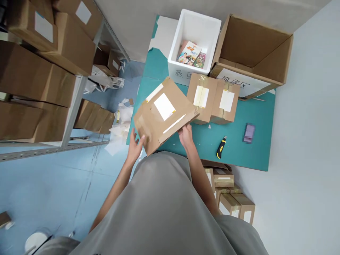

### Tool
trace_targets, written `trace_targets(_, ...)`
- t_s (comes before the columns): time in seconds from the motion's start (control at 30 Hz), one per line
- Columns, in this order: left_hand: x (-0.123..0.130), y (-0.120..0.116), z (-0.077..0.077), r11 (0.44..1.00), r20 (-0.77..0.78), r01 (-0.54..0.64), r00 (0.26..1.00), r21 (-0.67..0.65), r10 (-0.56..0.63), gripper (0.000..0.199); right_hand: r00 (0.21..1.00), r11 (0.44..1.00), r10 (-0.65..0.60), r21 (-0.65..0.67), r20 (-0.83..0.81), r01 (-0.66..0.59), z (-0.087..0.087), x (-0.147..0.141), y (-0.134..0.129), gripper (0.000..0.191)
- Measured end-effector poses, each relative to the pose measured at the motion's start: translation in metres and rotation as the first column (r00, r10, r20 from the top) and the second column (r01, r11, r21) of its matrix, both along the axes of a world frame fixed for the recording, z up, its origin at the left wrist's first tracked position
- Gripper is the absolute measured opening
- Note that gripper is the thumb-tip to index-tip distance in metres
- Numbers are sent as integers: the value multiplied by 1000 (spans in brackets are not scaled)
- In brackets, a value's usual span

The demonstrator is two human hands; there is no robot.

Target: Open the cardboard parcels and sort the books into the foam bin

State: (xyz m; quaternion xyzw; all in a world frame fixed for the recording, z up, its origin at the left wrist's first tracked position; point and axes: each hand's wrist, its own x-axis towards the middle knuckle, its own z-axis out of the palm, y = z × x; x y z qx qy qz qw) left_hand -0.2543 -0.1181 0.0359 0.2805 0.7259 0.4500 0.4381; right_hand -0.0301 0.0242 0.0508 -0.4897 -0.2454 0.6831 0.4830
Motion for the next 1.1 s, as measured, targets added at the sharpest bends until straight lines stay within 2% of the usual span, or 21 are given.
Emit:
trace_targets(0.03,-1,4,-5,989,151,-148,977,-27,151,75,1000,1000,-20,-16,-11,20,2,3,-3,26)
trace_targets(0.07,-4,9,-9,971,314,-227,919,-70,238,75,999,998,-42,-37,-21,41,4,6,-5,25)
trace_targets(0.13,-12,16,-11,964,577,-236,772,-127,265,62,996,995,-75,-75,-46,71,10,14,-12,25)
trace_targets(0.2,-20,20,-6,962,672,-235,691,-137,264,48,990,991,-110,-90,-87,102,19,25,-21,26)
trace_targets(0.3,-27,23,4,968,685,-221,688,-120,242,47,958,966,-256,-66,-129,249,36,45,-52,35)
trace_targets(0.37,-25,26,9,988,704,-113,693,-109,157,51,922,932,-363,-59,-132,358,44,58,-90,49)
trace_targets(0.47,-10,30,11,984,737,142,676,-109,-16,52,872,880,-475,-76,-117,469,48,65,-176,75)
trace_targets(0.53,8,29,10,940,753,325,643,-105,-138,51,830,833,-553,-91,-79,546,46,58,-242,76)
trace_targets(0.67,55,14,11,793,762,606,543,-65,-353,50,731,721,-682,-145,24,678,39,24,-354,57)
trace_targets(0.77,89,-15,20,677,751,736,458,-21,-476,49,640,625,-763,-149,91,766,34,3,-412,40)
trace_targets(0.9,126,-76,36,571,687,820,402,24,-605,47,495,489,-859,-78,129,869,28,-7,-478,36)
trace_targets(1.0,153,-138,39,486,637,873,349,47,-687,45,361,358,-926,-39,112,933,19,-7,-540,37)
trace_targets(1.1,179,-215,27,398,590,917,324,-5,-739,43,236,230,-967,-75,91,970,-1,-7,-619,39)
